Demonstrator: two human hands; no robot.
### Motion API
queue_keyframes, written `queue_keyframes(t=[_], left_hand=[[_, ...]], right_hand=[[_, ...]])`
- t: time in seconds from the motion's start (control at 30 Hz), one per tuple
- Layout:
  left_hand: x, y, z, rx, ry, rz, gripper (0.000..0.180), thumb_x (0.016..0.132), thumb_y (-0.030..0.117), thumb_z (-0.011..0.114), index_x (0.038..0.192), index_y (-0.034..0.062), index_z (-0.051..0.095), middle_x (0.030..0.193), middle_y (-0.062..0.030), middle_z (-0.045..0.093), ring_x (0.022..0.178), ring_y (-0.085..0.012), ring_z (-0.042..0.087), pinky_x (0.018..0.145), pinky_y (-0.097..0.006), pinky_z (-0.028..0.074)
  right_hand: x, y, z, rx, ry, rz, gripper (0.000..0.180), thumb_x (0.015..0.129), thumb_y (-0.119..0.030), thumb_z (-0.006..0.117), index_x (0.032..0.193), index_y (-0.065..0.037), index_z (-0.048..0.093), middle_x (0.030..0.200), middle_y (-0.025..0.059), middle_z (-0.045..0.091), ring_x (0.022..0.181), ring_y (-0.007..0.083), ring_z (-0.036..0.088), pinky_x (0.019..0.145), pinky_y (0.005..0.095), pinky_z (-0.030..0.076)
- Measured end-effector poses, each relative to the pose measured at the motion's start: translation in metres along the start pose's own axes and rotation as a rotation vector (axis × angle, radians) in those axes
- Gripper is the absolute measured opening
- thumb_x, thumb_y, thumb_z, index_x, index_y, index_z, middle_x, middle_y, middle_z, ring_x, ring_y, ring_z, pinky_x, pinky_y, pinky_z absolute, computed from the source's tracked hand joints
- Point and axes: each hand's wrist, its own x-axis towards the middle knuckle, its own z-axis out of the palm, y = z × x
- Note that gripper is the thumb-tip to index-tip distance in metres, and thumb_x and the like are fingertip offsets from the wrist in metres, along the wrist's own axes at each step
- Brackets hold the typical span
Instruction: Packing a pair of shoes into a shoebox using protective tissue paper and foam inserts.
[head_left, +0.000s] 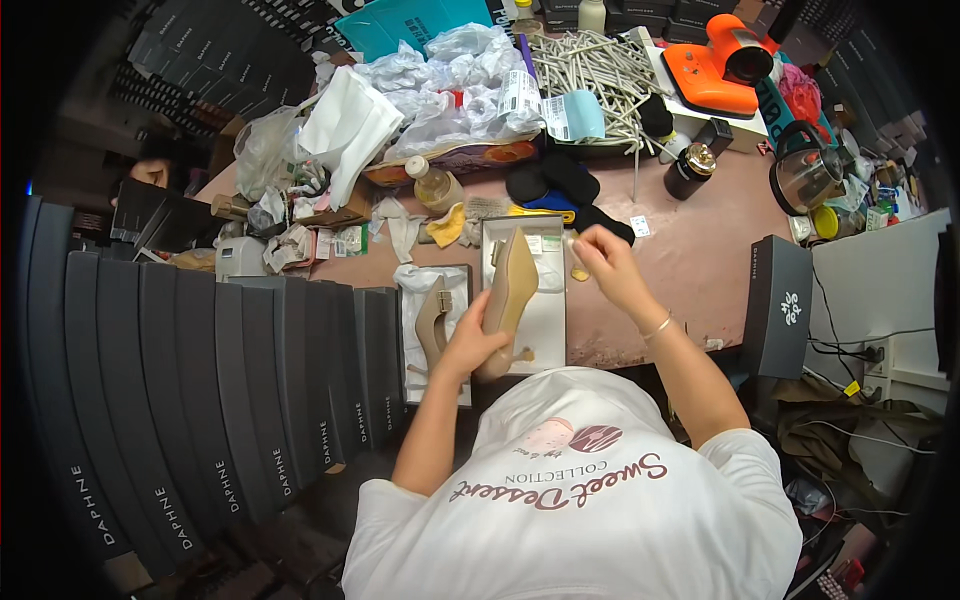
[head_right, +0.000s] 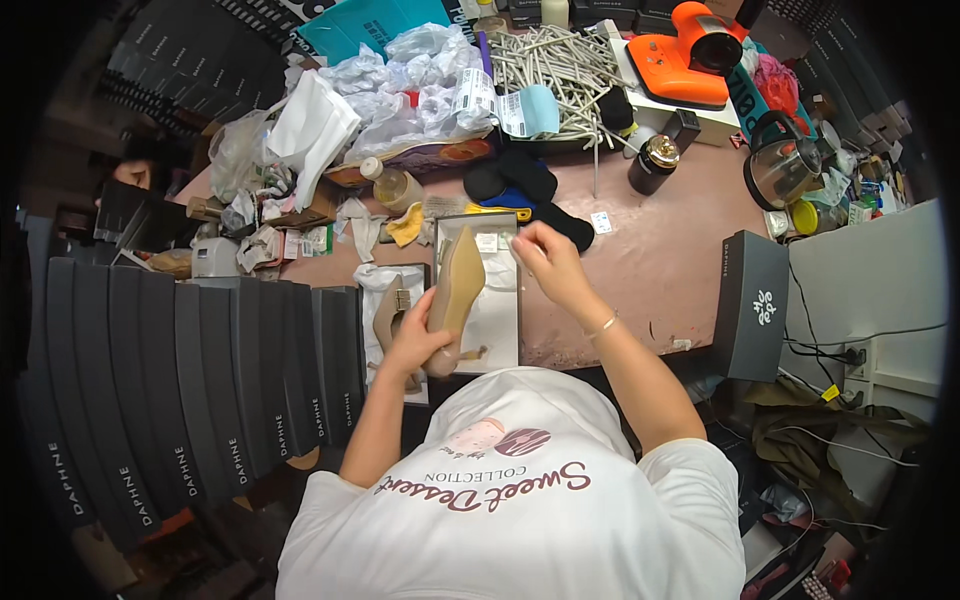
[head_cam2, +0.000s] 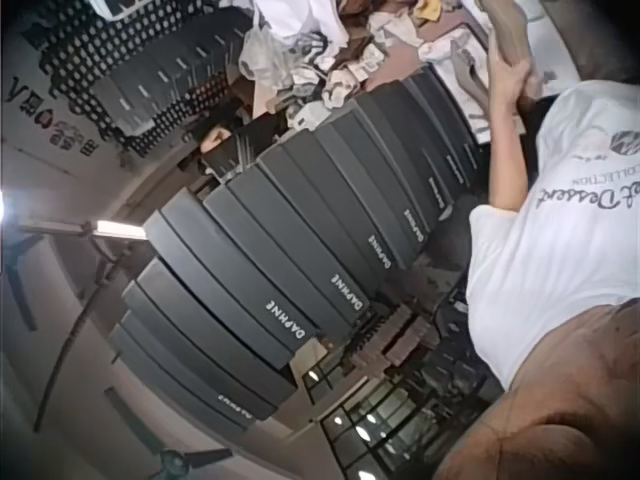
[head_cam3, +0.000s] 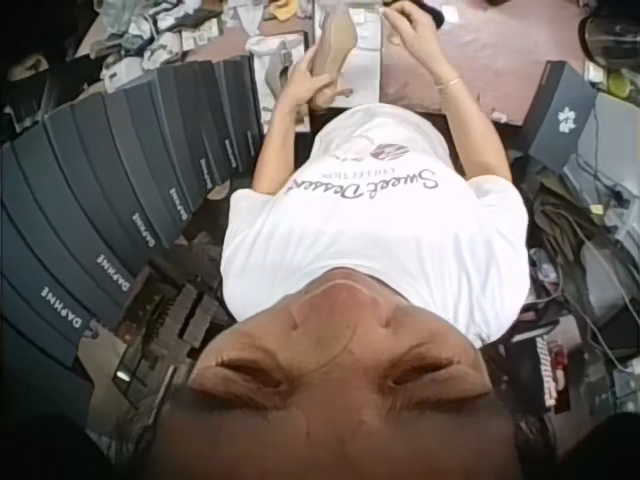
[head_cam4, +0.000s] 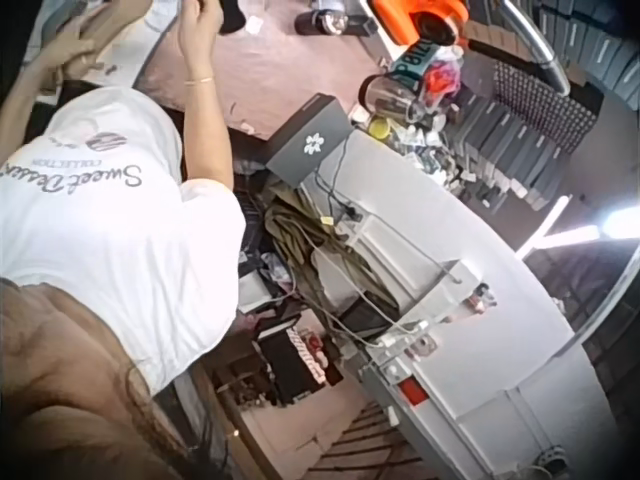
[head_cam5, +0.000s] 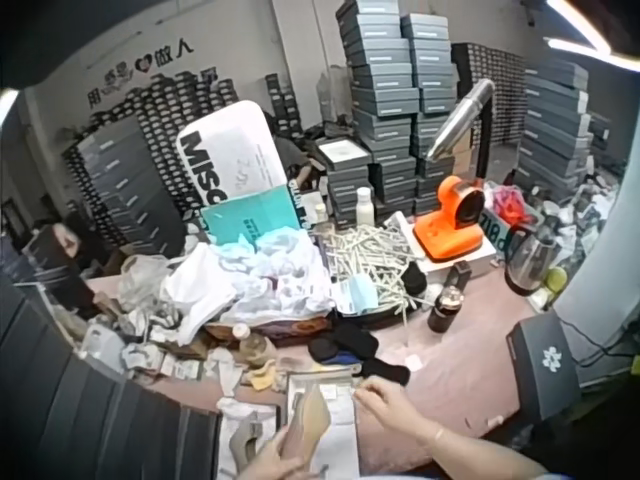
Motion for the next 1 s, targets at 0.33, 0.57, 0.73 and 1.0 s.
queue_keyframes(t=[0.33,0.57,0.73,1.0], left_hand=[[-0.060,0.024,0.022,-1.331,-0.218,-0.254,0.073,0.089,0.042,0.051,0.144,0.0037,0.023,0.141,-0.0150,0.037,0.124,-0.0251,0.044,0.104,-0.037,0.036],[-0.036,0.003,0.018,-1.076,-0.180,-0.160,0.060,0.093,0.045,0.038,0.139,0.0067,0.032,0.127,-0.0173,0.049,0.096,-0.0260,0.060,0.077,-0.041,0.053],[-0.044,-0.002,0.042,-0.999,-0.071,-0.147,0.060,0.094,0.042,0.037,0.144,0.0100,0.026,0.124,-0.0160,0.049,0.108,-0.0220,0.053,0.094,-0.033,0.043],[-0.051,0.002,0.044,-0.921,0.039,-0.075,0.058,0.097,0.040,0.031,0.145,0.0090,0.023,0.132,-0.0156,0.046,0.120,-0.0233,0.047,0.102,-0.036,0.038]], right_hand=[[0.022,-0.006,0.087,0.259,-0.466,0.218,0.018,0.091,-0.020,0.059,0.086,-0.002,0.058,0.073,-0.0031,0.054,0.067,0.0053,0.046,0.061,0.0226,0.042],[-0.031,-0.036,0.078,-0.313,-0.234,-0.515,0.009,0.086,-0.012,0.061,0.088,-0.005,0.057,0.071,0.0060,0.057,0.056,0.0175,0.055,0.052,0.0281,0.046],[-0.073,-0.022,0.083,-0.469,-0.348,-0.542,0.009,0.082,-0.014,0.063,0.084,-0.008,0.056,0.071,0.0101,0.057,0.061,0.0285,0.059,0.052,0.0350,0.049],[-0.075,-0.040,0.085,-0.525,-0.413,-0.534,0.011,0.080,-0.018,0.060,0.080,-0.009,0.055,0.068,0.0082,0.057,0.060,0.0286,0.061,0.052,0.0382,0.049]])
